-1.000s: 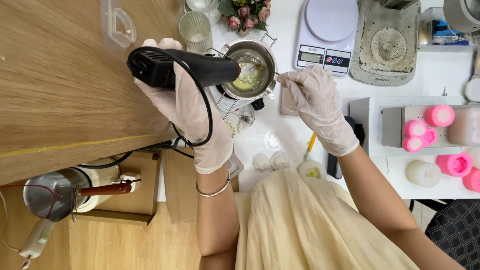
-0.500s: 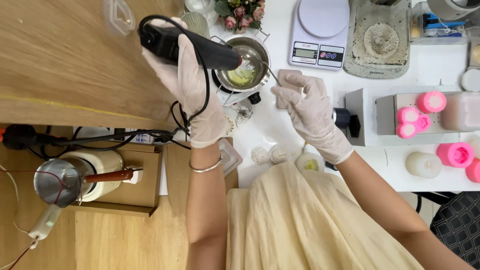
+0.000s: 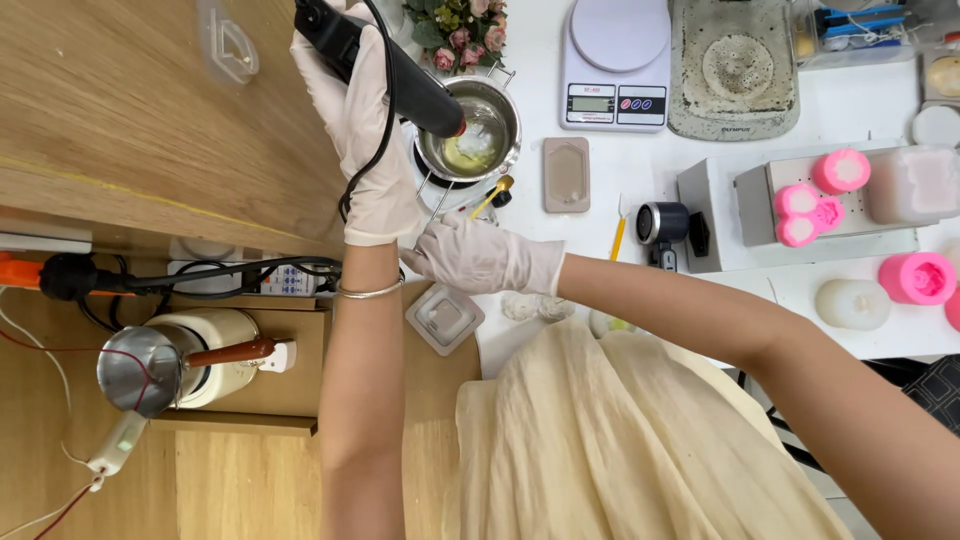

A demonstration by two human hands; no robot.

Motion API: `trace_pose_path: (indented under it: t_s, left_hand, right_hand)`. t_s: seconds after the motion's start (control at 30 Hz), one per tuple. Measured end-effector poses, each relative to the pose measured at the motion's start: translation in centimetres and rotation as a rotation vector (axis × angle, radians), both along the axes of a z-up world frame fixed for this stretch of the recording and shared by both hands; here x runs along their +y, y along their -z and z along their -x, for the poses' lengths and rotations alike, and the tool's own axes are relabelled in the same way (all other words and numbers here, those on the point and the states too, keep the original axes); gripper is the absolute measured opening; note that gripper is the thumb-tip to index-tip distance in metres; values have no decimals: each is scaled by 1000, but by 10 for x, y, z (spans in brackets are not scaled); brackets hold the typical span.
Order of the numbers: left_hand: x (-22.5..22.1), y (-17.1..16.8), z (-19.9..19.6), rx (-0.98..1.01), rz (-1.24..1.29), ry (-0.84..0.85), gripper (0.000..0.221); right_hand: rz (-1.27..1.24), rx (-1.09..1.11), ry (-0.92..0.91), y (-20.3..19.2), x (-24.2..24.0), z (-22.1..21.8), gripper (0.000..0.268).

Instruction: Melting wax with a heat gun, stirring it, and pouring it into silicone molds.

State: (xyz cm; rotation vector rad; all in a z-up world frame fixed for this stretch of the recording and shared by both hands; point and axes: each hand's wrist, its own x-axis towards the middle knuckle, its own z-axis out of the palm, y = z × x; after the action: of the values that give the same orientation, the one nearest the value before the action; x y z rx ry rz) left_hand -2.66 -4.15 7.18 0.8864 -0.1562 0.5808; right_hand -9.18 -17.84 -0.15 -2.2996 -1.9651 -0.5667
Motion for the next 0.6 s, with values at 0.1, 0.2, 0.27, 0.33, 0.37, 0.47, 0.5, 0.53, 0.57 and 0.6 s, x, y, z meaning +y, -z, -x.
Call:
trace_pose_path:
  t_s: [0.1, 0.2, 0.27, 0.33, 0.37, 0.47, 0.5, 0.53, 0.57, 0.6]
  left_hand:
    - [-3, 0, -2, -6, -7, 26, 40]
    - [-1, 5, -4, -8, -13, 47, 40]
    - [2, 10, -4, -9, -15, 59, 40]
    - [7, 23, -5, -11, -12, 67, 40]
    - [10, 29, -4, -11, -11, 70, 41]
    - [17, 35, -3, -10, -10, 74, 41]
    - [17, 31, -6, -10, -9, 75, 41]
    - [16, 28, -8, -9, -8, 76, 41]
    - [14, 24, -10, -8, -7, 80, 41]
    - [13, 24, -12, -7, -6, 84, 41]
  right_hand:
    - [-44, 25, 76, 5, 15, 2, 49]
    - [-169, -8, 130, 22, 26, 3, 41]
    - [136, -101, 94, 47, 33, -2, 21]
    - [122, -87, 105, 57, 37, -8, 20]
    - [105, -72, 114, 63, 40, -11, 19]
    - [-123, -203, 157, 57, 41, -13, 30]
    - [-122, -202, 155, 55, 39, -13, 30]
    - [-112, -247, 143, 53, 37, -13, 32]
    - [-101, -291, 134, 52, 34, -12, 34]
    - [-99, -289, 134, 50, 30, -12, 34]
